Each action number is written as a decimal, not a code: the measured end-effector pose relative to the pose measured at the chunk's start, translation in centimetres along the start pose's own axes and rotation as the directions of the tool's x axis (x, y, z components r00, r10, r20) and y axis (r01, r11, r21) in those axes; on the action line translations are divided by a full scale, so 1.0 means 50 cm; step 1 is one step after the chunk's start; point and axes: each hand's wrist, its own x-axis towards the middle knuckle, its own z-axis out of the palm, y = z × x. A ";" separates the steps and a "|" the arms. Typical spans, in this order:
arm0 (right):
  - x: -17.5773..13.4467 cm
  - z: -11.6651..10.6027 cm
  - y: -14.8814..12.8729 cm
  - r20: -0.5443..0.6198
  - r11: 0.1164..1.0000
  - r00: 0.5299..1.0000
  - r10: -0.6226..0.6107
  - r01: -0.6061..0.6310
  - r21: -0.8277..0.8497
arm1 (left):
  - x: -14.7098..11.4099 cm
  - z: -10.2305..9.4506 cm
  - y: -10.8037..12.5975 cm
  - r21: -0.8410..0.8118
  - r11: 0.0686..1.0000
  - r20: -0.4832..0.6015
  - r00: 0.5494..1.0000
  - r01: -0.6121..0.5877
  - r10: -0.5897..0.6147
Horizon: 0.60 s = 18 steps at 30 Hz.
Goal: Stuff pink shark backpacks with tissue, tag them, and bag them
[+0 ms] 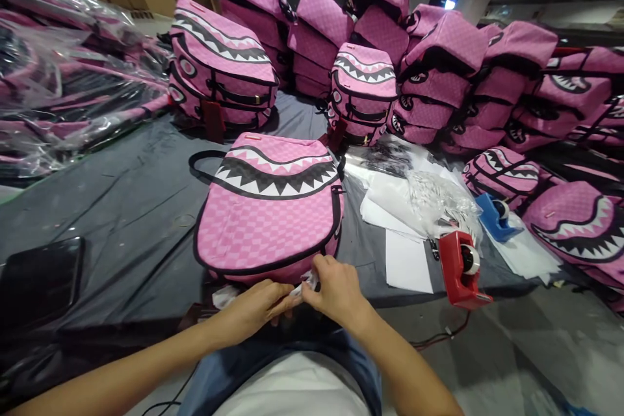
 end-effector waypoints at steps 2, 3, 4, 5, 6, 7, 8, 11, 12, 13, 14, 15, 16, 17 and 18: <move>0.027 -0.012 -0.025 0.123 0.971 0.992 0.038 -0.007 -0.238 | -0.003 0.011 0.007 0.142 0.989 -0.079 0.997 0.034 -0.023; 0.038 -0.014 -0.036 0.167 0.948 0.984 0.064 -0.007 -0.319 | -0.004 0.015 0.012 0.217 0.974 -0.110 0.993 0.068 -0.044; 0.046 -0.014 -0.045 0.195 0.929 0.977 0.090 -0.011 -0.371 | -0.004 0.018 0.018 0.283 0.953 -0.136 0.988 0.105 -0.069; 0.052 -0.013 -0.051 0.209 0.917 0.971 0.116 -0.024 -0.399 | -0.003 0.021 0.024 0.336 0.931 -0.153 0.984 0.142 -0.095; 0.054 -0.011 -0.052 0.212 0.913 0.967 0.139 -0.042 -0.406 | -0.003 0.023 0.029 0.379 0.909 -0.166 0.979 0.173 -0.117; 0.053 -0.008 -0.049 0.198 0.919 0.968 0.154 -0.066 -0.389 | -0.003 0.025 0.033 0.415 0.888 -0.182 0.974 0.200 -0.134; 0.048 -0.004 -0.041 0.164 0.936 0.974 0.154 -0.091 -0.339 | -0.002 0.027 0.036 0.442 0.869 -0.200 0.969 0.223 -0.147; 0.016 0.017 -0.007 -0.023 0.984 0.988 0.153 -0.151 0.091 | -0.001 0.034 0.037 0.472 0.844 -0.253 0.956 0.255 -0.147; 0.003 0.028 0.004 -0.073 0.933 0.975 0.209 -0.177 0.314 | 0.000 0.037 0.035 0.470 0.846 -0.269 0.954 0.252 -0.134; -0.009 0.040 0.012 -0.084 0.820 0.951 0.298 -0.210 0.533 | 0.001 0.039 0.034 0.468 0.850 -0.281 0.952 0.244 -0.119; -0.019 0.053 0.017 -0.048 0.655 0.916 0.399 -0.248 0.714 | 0.001 0.040 0.032 0.466 0.854 -0.286 0.953 0.233 -0.104; -0.027 0.066 0.018 0.019 0.470 0.873 0.488 -0.281 0.837 | 0.002 0.041 0.031 0.466 0.856 -0.285 0.954 0.222 -0.093; -0.031 0.078 0.017 0.086 0.305 0.829 0.552 -0.297 0.905 | 0.003 0.041 0.031 0.471 0.856 -0.277 0.957 0.213 -0.085; -0.032 0.088 0.014 0.133 0.189 0.795 0.592 -0.297 0.936 | 0.003 0.041 0.030 0.480 0.853 -0.269 0.960 0.206 -0.081; -0.029 0.095 0.009 0.155 0.127 0.776 0.611 -0.289 0.949 | 0.004 0.042 0.030 0.493 0.846 -0.263 0.962 0.202 -0.076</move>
